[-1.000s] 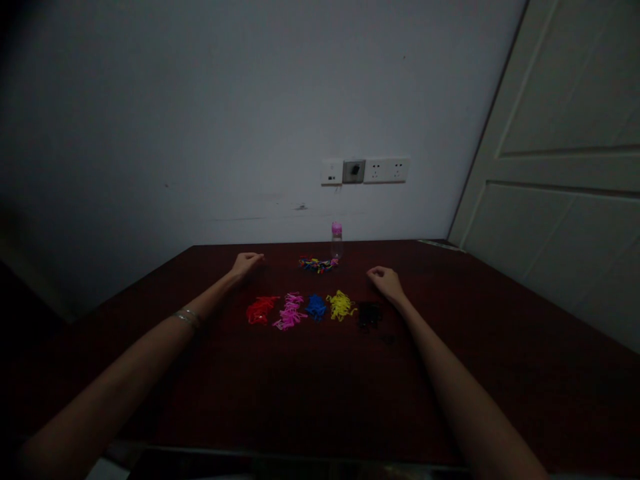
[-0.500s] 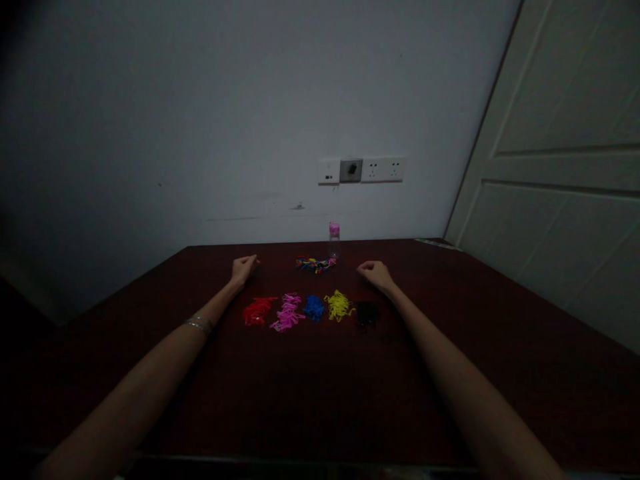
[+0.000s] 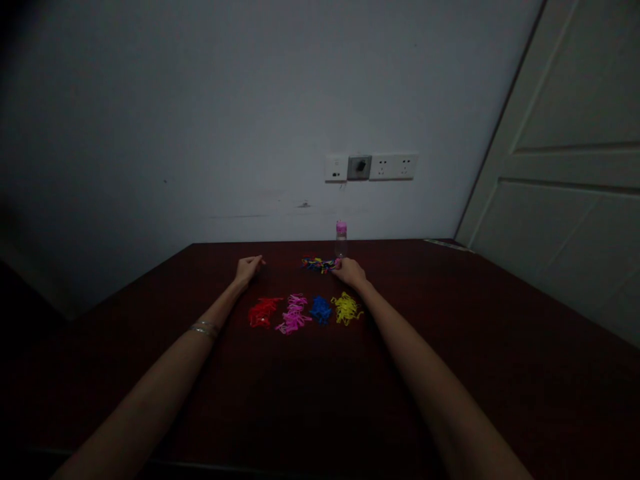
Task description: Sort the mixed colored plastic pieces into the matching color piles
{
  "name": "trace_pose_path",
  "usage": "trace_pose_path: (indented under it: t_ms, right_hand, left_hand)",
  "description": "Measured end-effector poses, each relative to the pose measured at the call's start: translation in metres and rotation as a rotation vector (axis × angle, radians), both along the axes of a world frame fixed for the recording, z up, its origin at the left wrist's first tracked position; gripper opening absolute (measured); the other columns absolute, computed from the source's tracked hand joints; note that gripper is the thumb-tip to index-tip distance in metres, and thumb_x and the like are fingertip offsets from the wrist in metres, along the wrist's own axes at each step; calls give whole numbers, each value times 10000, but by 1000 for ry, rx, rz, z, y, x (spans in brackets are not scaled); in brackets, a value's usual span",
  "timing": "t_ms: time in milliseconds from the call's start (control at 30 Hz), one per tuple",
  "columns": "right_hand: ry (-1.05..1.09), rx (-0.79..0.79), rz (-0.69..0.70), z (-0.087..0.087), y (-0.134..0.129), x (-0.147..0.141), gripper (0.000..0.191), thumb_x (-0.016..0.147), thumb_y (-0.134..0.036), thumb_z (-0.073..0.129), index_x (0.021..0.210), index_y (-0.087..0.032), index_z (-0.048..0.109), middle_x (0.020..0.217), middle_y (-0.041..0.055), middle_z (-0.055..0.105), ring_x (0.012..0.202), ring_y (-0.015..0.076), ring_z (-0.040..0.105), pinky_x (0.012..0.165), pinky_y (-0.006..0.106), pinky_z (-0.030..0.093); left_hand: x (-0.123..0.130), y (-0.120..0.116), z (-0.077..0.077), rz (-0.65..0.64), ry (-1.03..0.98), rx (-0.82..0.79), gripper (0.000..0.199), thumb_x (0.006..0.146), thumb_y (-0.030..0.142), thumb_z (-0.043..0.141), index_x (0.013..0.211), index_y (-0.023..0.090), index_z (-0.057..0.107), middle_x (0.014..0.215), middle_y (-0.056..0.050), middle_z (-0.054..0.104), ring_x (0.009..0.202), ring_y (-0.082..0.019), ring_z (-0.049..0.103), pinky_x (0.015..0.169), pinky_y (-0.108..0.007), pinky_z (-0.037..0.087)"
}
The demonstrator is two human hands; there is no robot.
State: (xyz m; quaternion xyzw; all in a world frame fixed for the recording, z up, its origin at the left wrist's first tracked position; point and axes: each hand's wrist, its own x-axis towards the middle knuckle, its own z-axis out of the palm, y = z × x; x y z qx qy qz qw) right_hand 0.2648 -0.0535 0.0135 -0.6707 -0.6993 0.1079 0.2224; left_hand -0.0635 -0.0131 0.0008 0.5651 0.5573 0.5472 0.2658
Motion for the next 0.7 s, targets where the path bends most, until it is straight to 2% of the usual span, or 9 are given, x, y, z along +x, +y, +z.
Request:
trace_pose_path:
  t_ms: [367, 567, 700]
  right_hand:
    - [-59, -3, -32, 5, -4, -4, 178, 739, -266, 485, 776, -160, 623, 804, 103, 643, 700, 181, 591, 549, 222, 361]
    - [0, -1, 55, -2, 1, 17, 149, 704, -215, 507, 710, -138, 635, 730, 73, 648, 664, 144, 582, 556, 195, 363]
    - [69, 62, 102, -5, -1, 34, 144, 682, -187, 502, 694, -129, 633, 721, 56, 648, 658, 128, 568, 569, 185, 371]
  left_hand:
    - [2, -6, 4, 16, -42, -6, 331, 672, 397, 477, 618, 105, 623, 396, 39, 392, 373, -64, 318, 393, -193, 219]
    - [1, -5, 3, 5, -48, -11, 327, 672, 395, 472, 613, 106, 615, 396, 38, 386, 367, -64, 312, 388, -194, 215]
    - [1, -3, 2, -1, -45, -18, 318, 665, 388, 475, 616, 105, 612, 397, 38, 391, 369, -65, 315, 390, -194, 215]
